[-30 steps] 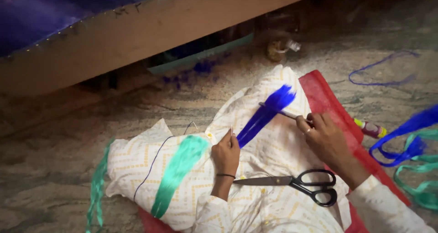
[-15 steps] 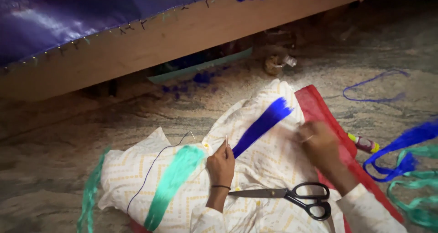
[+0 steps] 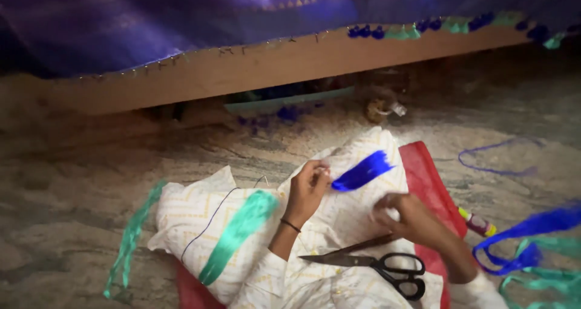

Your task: Sewing and trimming decorative blue tassels onto the edge of a purple fabric garment.

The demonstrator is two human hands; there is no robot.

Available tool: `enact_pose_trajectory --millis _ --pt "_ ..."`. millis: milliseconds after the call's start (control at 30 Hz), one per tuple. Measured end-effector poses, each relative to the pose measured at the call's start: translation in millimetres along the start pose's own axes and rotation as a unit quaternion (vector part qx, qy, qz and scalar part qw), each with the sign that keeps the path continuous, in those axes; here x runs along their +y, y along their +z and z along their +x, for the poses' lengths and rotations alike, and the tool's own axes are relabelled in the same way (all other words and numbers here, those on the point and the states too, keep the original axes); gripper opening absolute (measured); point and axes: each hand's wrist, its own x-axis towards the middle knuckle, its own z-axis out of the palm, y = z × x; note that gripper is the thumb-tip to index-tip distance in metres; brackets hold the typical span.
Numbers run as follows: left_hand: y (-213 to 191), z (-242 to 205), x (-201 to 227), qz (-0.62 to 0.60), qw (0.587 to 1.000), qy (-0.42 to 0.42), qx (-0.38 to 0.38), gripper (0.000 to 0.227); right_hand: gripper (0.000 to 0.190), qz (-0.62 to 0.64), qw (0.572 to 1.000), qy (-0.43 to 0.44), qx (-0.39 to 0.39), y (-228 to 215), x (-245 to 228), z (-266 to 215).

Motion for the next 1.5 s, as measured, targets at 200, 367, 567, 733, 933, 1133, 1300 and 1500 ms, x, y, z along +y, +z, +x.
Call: enact_pose_trajectory --millis 200,367,567,733,933,1133,1300,1500 --pt "22 24 96 0.154 0.977 0.137 -0.053 0.018 0.020 0.160 0.930 -0.095 0.318 -32 -105 69" --pt "11 71 118 0.198 0.953 0.227 -0.039 0.025 0.012 0.285 0.905 -0.105 0.298 -60 -113 94" --pt "5 161 131 -0.009 0.990 0.117 0.080 0.042 0.012 0.397 0.853 -0.140 0.309 -96 -124 112" --pt "4 206 85 -0.234 0.959 0.152 0.037 0.029 0.012 0.394 0.859 -0.132 0.300 -102 -121 128" --pt "15 211 90 -0.323 0.943 0.037 0.069 0.016 0.011 0.366 0.869 -0.133 0.306 -106 -115 149" --pt "20 201 97 -0.271 0.952 0.114 0.090 0.014 0.014 0.288 0.892 -0.102 0.333 -118 -128 158" --pt "16 172 136 -0.055 0.973 0.179 0.138 0.009 0.012 0.184 0.908 -0.138 0.350 -128 -132 171" --pt "10 151 166 0.089 0.957 0.232 0.150 0.007 0.009 0.238 0.894 -0.162 0.343 -129 -156 184"
